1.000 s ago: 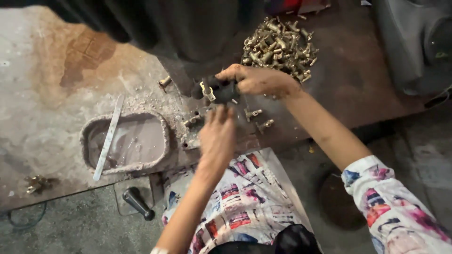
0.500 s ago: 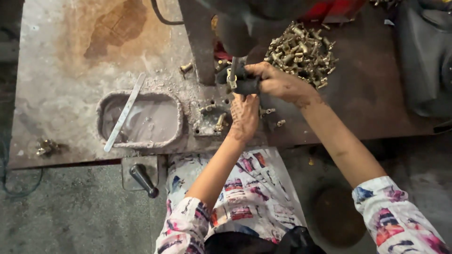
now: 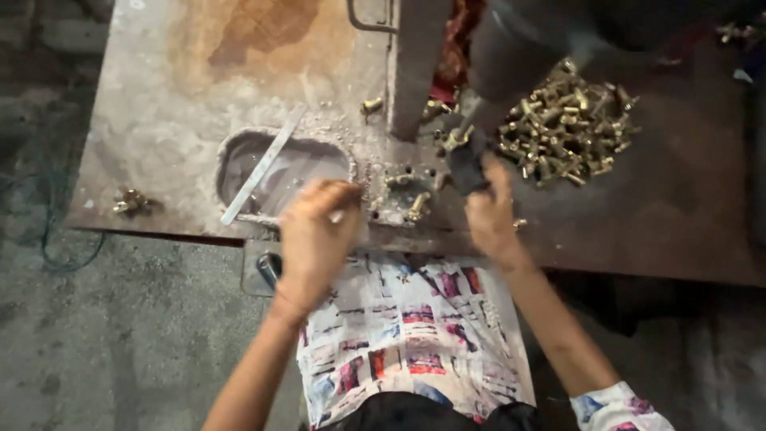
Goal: Processing small brass metal fittings at a workbench using a machine and lubricant paste.
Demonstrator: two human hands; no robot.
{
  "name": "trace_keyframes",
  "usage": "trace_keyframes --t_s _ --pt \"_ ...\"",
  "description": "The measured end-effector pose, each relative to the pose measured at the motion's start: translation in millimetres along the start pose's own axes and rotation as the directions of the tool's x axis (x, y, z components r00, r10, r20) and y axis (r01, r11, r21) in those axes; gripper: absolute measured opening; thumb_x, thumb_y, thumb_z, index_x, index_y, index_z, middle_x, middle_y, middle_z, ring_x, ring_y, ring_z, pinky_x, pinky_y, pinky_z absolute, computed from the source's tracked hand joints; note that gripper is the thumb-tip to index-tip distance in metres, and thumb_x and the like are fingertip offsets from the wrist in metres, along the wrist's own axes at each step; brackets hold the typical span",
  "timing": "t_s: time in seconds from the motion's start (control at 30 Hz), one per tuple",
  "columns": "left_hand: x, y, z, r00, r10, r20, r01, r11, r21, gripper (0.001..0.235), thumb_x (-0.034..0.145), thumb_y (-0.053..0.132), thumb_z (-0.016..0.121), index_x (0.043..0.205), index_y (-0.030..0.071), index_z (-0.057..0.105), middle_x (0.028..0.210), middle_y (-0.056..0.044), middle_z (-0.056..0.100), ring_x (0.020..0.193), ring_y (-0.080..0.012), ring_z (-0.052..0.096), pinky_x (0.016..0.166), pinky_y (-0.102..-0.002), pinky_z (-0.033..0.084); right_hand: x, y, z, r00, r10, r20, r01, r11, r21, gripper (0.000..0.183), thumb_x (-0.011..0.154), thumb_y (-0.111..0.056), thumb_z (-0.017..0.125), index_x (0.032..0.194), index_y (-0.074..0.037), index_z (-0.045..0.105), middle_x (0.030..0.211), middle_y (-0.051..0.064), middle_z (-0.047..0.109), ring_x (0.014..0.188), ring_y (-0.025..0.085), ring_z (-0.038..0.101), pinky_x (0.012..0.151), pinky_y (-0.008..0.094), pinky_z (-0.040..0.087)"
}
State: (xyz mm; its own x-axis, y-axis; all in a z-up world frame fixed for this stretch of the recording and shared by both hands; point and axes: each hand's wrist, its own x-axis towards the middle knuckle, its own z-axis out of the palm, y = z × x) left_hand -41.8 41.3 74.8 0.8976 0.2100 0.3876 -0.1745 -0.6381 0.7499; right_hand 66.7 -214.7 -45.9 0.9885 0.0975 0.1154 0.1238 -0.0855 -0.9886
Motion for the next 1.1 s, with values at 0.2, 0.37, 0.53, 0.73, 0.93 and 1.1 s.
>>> trace_keyframes --t_s 0.2,0.37,0.53,0.73,0.93,1.1 --pt "24 -63 -4 0.996 -0.085 -0.003 0.084 0.975 0.204 0.02 0.085 0.005 0.069 0.104 0.006 0.075 0.105 -0.015 0.07 0.088 -0.0342 0.071 0.077 -0.043 0.055 3 -17 -4 0.946 -0.25 0.206 0.173 0.928 0.331 0.046 0.099 -0.01 0.05 0.144 0.001 0.048 0.129 0.014 0.057 0.114 0.021 0.059 0.106 0.038 0.049" --pt "33 -87 21 0.994 -0.092 0.055 0.07 0.945 0.321 0.011 0.091 0.011 0.069 0.1 0.006 0.073 0.102 -0.014 0.068 0.089 -0.0393 0.068 0.076 -0.049 0.053 0 -54 12 0.981 -0.062 0.183 -0.042 0.856 0.515 0.057 0.083 -0.003 0.048 0.14 -0.004 0.045 0.125 0.016 0.06 0.107 0.027 0.062 0.101 0.04 0.053" --pt "41 -85 24 0.997 -0.07 0.021 0.064 0.971 0.23 0.009 0.083 0.009 0.074 0.09 0.006 0.078 0.092 -0.014 0.074 0.085 -0.0341 0.071 0.077 -0.044 0.056 7 -52 18 0.965 -0.153 0.211 -0.014 0.779 0.627 0.059 0.081 -0.001 0.046 0.139 -0.001 0.054 0.123 0.011 0.061 0.105 0.022 0.063 0.091 0.039 0.056" --pt "33 -85 1 0.875 -0.461 0.145 0.455 0.684 -0.57 0.019 0.087 0.009 0.08 0.104 -0.001 0.079 0.097 -0.011 0.079 0.084 -0.0104 0.072 0.078 -0.023 0.059 17 -45 15 0.949 -0.188 0.253 0.031 0.855 0.517 0.034 0.094 -0.003 0.052 0.127 0.003 0.058 0.118 0.017 0.07 0.094 0.024 0.067 0.081 0.039 0.057" --pt "4 -32 -5 0.784 -0.487 0.386 0.583 0.361 -0.728 0.024 0.089 0.01 0.076 0.112 0.002 0.074 0.098 -0.01 0.079 0.083 -0.0108 0.073 0.074 -0.023 0.058 8 -62 12 0.889 -0.334 0.313 0.125 0.835 0.536 0.042 0.094 -0.004 0.05 0.135 0.0 0.056 0.117 0.008 0.063 0.105 0.017 0.063 0.095 0.034 0.053" --pt "-49 -19 53 0.921 -0.363 0.142 0.355 0.632 -0.689 0.018 0.088 0.002 0.077 0.106 0.004 0.077 0.104 -0.007 0.077 0.091 -0.0098 0.074 0.083 -0.023 0.062 1 -45 3 0.994 -0.053 0.096 0.02 0.95 0.313 0.06 0.089 -0.006 0.05 0.148 0.003 0.046 0.13 0.009 0.058 0.116 0.017 0.056 0.104 0.033 0.047"
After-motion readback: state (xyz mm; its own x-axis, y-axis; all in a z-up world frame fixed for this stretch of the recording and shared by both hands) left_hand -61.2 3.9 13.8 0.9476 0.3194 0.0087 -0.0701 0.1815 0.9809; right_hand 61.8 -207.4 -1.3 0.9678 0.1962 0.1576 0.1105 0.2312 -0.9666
